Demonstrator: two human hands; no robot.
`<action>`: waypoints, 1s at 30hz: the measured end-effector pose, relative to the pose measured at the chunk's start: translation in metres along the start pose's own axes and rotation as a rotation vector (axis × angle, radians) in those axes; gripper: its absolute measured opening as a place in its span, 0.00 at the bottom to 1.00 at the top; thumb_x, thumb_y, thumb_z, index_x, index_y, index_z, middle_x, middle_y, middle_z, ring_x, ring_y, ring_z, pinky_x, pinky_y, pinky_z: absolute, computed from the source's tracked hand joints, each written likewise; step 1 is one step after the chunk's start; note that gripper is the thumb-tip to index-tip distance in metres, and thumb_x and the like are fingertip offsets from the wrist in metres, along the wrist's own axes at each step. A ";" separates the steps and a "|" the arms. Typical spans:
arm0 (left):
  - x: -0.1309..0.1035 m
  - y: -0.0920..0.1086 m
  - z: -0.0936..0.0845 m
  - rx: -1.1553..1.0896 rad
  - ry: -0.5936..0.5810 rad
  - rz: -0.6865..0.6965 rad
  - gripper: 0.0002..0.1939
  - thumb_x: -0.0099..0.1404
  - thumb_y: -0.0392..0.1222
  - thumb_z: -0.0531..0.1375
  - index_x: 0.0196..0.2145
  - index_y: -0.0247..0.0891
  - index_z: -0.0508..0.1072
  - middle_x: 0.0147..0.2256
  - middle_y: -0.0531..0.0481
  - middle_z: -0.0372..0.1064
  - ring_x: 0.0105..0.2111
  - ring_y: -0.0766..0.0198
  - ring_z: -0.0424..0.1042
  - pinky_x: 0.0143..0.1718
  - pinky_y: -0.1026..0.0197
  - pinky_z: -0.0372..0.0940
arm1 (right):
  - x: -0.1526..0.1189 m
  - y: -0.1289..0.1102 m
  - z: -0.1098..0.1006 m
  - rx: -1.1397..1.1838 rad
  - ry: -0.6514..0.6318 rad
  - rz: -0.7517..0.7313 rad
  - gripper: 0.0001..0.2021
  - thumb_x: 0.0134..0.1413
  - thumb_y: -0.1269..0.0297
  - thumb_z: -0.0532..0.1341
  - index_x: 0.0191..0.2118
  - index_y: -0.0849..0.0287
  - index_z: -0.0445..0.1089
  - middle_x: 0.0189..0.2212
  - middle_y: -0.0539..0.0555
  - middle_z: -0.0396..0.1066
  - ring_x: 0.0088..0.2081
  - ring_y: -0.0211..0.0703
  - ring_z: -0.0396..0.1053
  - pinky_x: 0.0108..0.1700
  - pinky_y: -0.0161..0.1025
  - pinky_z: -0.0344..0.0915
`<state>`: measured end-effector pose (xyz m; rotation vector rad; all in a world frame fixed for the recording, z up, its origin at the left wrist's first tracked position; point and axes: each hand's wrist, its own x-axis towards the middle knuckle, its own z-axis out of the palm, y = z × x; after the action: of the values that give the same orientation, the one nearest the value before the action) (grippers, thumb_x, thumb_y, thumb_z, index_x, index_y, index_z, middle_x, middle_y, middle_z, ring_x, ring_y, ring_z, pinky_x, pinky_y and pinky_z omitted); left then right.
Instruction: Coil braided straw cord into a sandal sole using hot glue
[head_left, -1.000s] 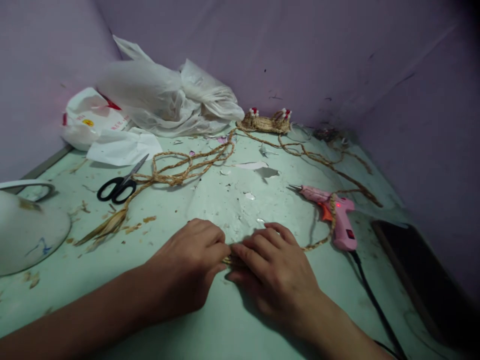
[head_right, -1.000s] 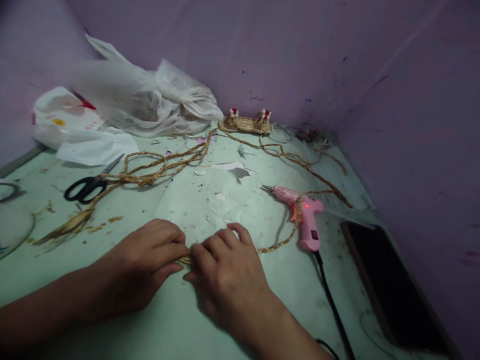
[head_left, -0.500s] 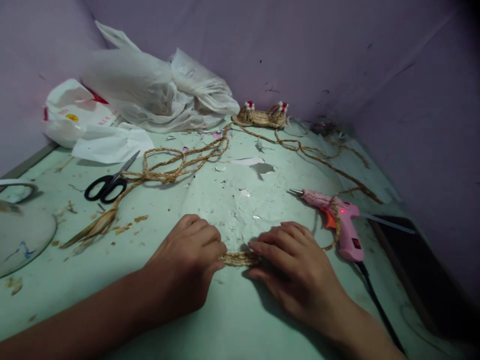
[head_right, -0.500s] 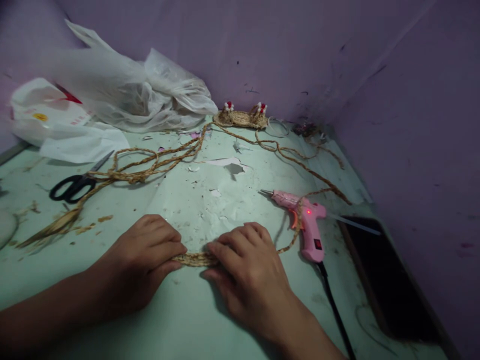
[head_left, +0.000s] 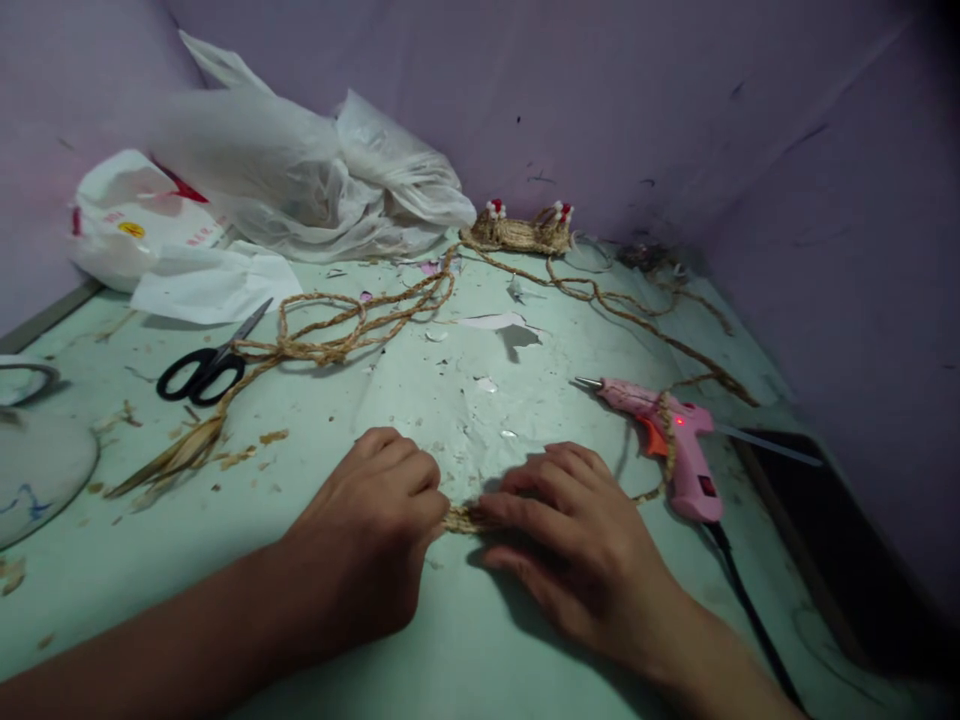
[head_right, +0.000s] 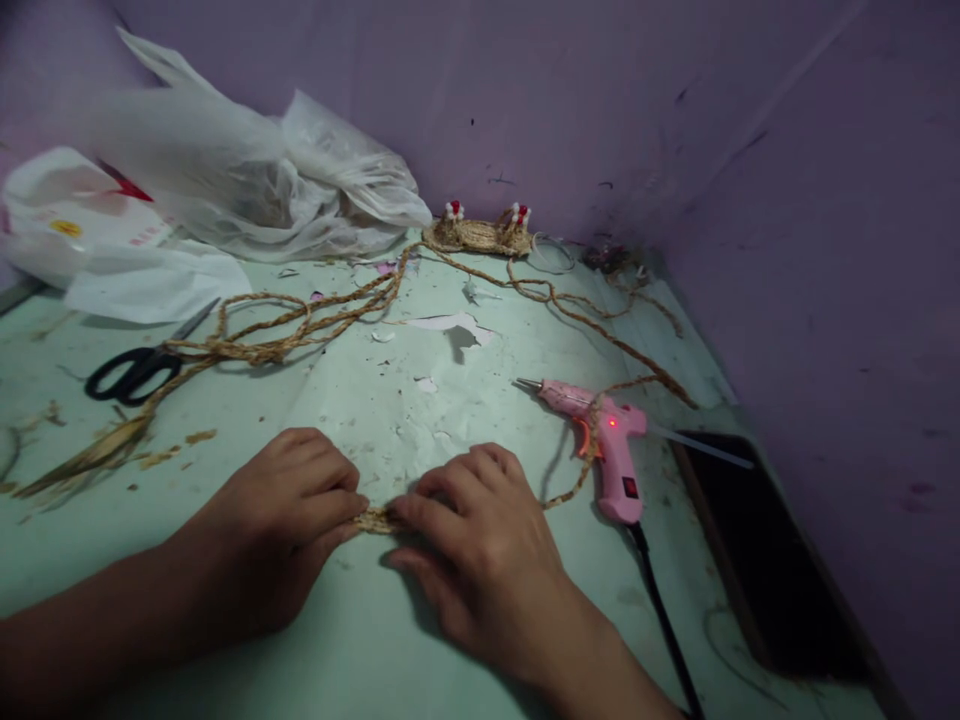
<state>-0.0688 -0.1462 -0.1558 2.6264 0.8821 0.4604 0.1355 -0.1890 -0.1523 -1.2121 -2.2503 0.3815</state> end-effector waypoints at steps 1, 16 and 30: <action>0.000 0.000 0.000 0.022 -0.010 0.008 0.09 0.57 0.28 0.52 0.22 0.35 0.68 0.25 0.49 0.61 0.29 0.62 0.58 0.37 0.51 0.56 | 0.002 -0.001 0.002 -0.012 -0.013 -0.001 0.08 0.54 0.65 0.61 0.40 0.58 0.72 0.34 0.54 0.71 0.36 0.45 0.62 0.41 0.46 0.56; 0.002 0.010 0.006 -0.120 0.063 -0.097 0.05 0.55 0.31 0.55 0.29 0.36 0.68 0.29 0.49 0.66 0.32 0.59 0.63 0.36 0.51 0.56 | 0.009 -0.013 0.014 0.049 -0.009 0.236 0.08 0.47 0.69 0.64 0.36 0.61 0.70 0.29 0.52 0.70 0.34 0.45 0.63 0.39 0.46 0.57; 0.002 0.007 0.009 -0.094 0.028 -0.123 0.08 0.57 0.30 0.54 0.32 0.38 0.70 0.31 0.49 0.67 0.34 0.59 0.64 0.40 0.50 0.56 | -0.003 0.010 -0.009 -0.060 -0.086 0.137 0.10 0.52 0.75 0.55 0.34 0.58 0.72 0.28 0.53 0.72 0.33 0.43 0.66 0.37 0.42 0.58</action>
<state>-0.0595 -0.1524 -0.1607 2.4697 0.9992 0.4948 0.1488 -0.1858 -0.1505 -1.4103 -2.2724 0.4288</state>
